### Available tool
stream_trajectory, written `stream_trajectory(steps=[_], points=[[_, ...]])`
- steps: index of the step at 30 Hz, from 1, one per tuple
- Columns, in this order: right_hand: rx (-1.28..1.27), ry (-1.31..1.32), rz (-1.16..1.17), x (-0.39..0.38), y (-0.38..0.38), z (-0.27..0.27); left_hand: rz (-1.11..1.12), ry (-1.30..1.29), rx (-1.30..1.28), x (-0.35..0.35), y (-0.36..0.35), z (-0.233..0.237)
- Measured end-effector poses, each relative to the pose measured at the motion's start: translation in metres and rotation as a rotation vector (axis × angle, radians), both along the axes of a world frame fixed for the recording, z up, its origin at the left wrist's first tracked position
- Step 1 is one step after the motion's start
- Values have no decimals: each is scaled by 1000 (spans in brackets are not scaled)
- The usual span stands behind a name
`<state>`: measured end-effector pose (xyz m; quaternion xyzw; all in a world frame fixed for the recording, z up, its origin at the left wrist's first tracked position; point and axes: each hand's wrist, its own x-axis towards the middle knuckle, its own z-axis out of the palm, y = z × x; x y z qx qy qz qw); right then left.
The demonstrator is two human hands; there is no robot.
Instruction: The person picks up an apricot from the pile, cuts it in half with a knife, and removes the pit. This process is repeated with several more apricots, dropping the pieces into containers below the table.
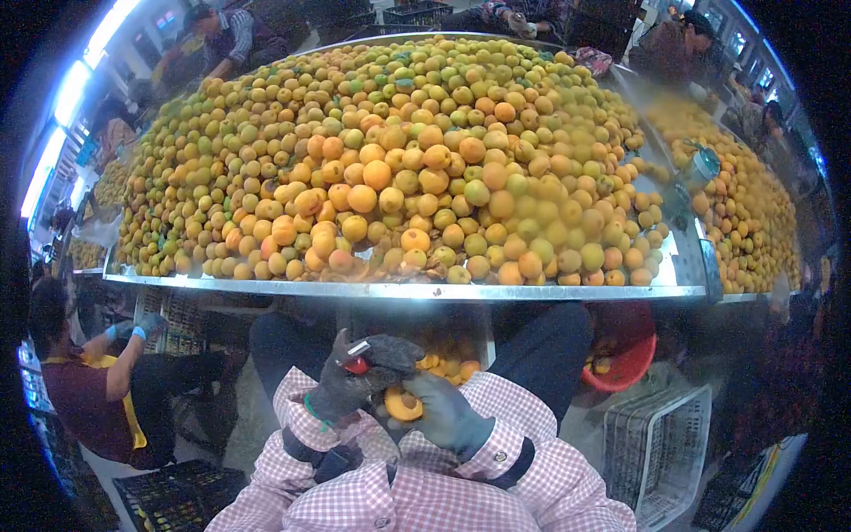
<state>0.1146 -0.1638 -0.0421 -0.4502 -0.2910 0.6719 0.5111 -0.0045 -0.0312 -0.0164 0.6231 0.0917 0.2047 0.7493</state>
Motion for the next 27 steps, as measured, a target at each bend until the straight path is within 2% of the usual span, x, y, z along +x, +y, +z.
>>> stream_trajectory(steps=[1,3,4,6,7,9,13,15,16,18,19,21,22,23,25,26,27], points=[[0,1,-2,0,1,0,-2,1,0,0,1,1],[-359,530,-30,0,3,-1,-19,-7,-73,1,1,5],[-362,532,-29,-4,3,-9,-18,-6,-75,0,1,4],[6,190,46,-15,1,-39,-100,13,-240,1,-2,3],[8,189,45,-16,0,-49,-101,12,-239,1,-2,4],[105,-38,49,-18,2,-57,-178,-15,-182,-1,-1,8],[164,-49,86,-15,1,-23,-217,-53,-152,-1,1,10],[169,78,-30,-17,2,5,-86,0,12,-2,2,18],[170,79,-28,-16,2,5,-84,0,13,-2,2,16],[158,379,-55,-13,2,4,-80,-71,39,2,1,12],[159,379,-55,-12,3,1,-80,-72,40,4,1,14],[-207,1190,-134,-11,5,-7,-252,-117,158,9,4,20],[2,753,-77,-14,4,-6,-250,-97,68,7,1,17],[2,754,-79,-14,4,-3,-252,-96,67,9,2,18],[355,-55,-31,-14,6,12,-309,-127,145,11,5,25],[356,-55,-33,-14,3,12,-311,-127,146,11,3,32],[147,272,-46,-14,-1,12,-220,-94,194,12,0,42]])
